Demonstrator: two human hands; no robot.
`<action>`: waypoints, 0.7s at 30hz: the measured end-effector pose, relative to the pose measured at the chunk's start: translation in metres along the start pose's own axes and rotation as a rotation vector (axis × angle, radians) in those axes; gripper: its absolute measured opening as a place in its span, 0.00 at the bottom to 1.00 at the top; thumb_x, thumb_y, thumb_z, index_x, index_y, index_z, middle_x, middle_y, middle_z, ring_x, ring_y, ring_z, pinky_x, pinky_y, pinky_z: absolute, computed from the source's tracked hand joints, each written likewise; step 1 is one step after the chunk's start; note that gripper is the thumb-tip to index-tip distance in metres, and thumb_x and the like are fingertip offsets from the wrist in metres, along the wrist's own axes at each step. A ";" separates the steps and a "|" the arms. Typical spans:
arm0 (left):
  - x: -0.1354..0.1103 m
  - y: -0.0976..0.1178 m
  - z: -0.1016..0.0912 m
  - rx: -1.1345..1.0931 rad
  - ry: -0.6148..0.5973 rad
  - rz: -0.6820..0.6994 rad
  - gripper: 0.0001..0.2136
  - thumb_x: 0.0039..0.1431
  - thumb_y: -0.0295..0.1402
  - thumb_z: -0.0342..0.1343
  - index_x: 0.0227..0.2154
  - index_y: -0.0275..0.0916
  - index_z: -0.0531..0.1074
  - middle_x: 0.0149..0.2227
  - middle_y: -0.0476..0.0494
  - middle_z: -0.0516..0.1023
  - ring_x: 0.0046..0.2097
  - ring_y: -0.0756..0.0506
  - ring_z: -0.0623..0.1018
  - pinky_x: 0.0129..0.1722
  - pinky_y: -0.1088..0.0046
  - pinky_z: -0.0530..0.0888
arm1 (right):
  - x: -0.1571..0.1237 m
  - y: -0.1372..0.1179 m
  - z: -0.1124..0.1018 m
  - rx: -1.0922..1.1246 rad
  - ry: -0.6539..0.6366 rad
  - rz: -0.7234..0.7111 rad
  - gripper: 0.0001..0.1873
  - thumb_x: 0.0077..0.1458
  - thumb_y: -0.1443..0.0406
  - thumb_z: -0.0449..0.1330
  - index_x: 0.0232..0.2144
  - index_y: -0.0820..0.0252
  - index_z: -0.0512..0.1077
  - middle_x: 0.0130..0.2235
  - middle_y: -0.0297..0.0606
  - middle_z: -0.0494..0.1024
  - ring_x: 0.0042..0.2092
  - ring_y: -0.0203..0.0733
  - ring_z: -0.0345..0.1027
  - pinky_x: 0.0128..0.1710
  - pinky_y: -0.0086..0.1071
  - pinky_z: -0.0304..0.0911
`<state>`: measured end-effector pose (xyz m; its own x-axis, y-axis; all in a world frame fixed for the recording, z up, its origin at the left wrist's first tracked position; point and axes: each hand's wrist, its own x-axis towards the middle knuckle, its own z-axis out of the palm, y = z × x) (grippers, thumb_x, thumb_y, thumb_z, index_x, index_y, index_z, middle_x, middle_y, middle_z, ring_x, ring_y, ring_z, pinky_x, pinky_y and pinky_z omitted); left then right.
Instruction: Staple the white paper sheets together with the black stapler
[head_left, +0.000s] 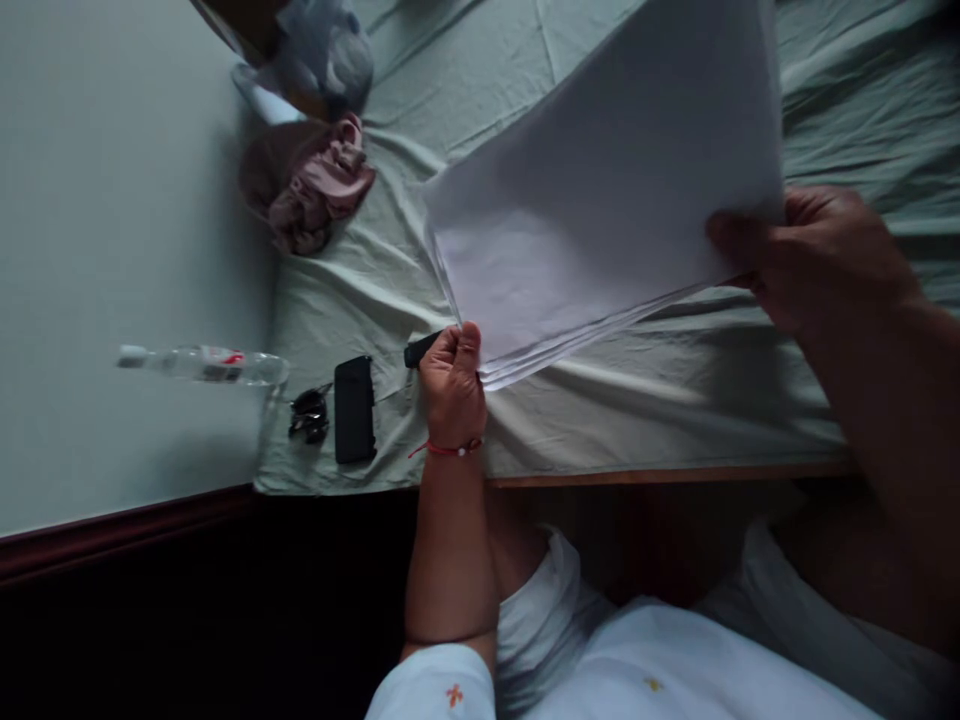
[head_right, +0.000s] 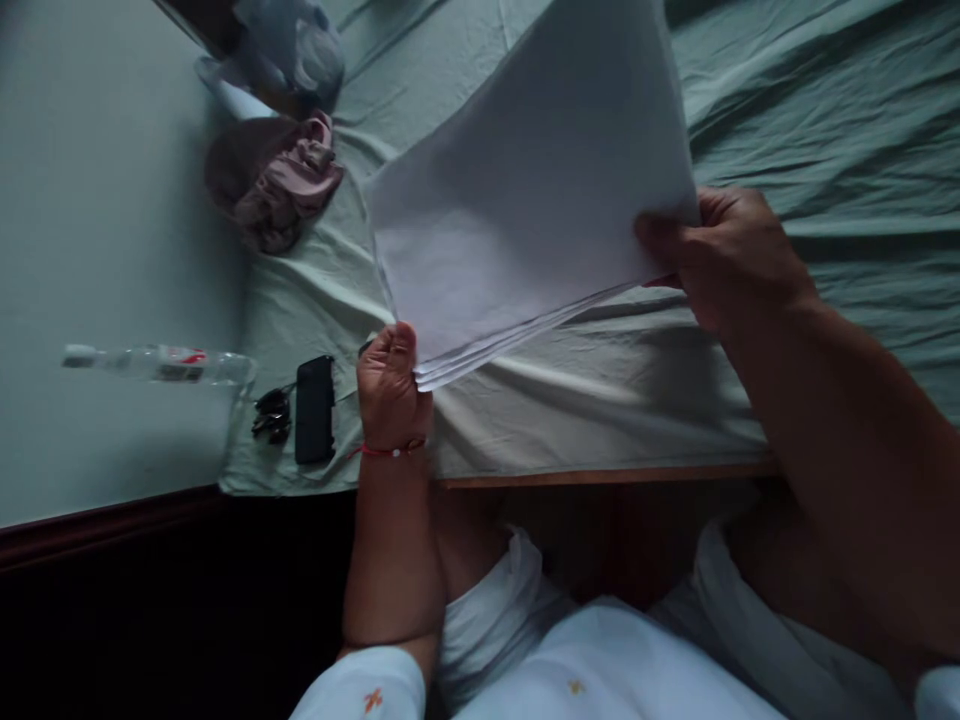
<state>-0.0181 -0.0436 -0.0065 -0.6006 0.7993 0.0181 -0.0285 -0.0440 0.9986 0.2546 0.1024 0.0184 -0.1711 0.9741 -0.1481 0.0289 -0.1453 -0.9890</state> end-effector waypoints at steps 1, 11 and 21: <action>-0.001 0.000 0.000 -0.017 -0.050 -0.015 0.23 0.44 0.52 0.75 0.26 0.39 0.73 0.24 0.53 0.68 0.26 0.54 0.66 0.25 0.79 0.63 | 0.000 -0.001 0.000 -0.004 0.027 0.004 0.07 0.49 0.64 0.62 0.29 0.64 0.70 0.26 0.29 0.68 0.27 0.26 0.65 0.30 0.29 0.64; 0.001 -0.005 0.001 -0.054 -0.043 -0.056 0.26 0.48 0.53 0.72 0.20 0.39 0.66 0.20 0.55 0.60 0.22 0.55 0.60 0.21 0.78 0.59 | 0.001 -0.001 0.001 -0.013 0.078 -0.002 0.07 0.49 0.64 0.61 0.27 0.64 0.69 0.24 0.28 0.67 0.25 0.24 0.62 0.26 0.25 0.62; 0.003 -0.007 0.002 -0.066 0.004 -0.029 0.25 0.45 0.52 0.74 0.20 0.38 0.67 0.19 0.56 0.63 0.21 0.56 0.63 0.21 0.80 0.63 | 0.001 -0.004 0.002 -0.014 0.086 0.016 0.06 0.49 0.65 0.61 0.29 0.62 0.70 0.27 0.28 0.68 0.28 0.26 0.64 0.30 0.29 0.63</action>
<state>-0.0179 -0.0399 -0.0135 -0.6021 0.7983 -0.0114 -0.0989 -0.0604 0.9933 0.2522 0.1034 0.0219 -0.0858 0.9830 -0.1626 0.0450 -0.1592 -0.9862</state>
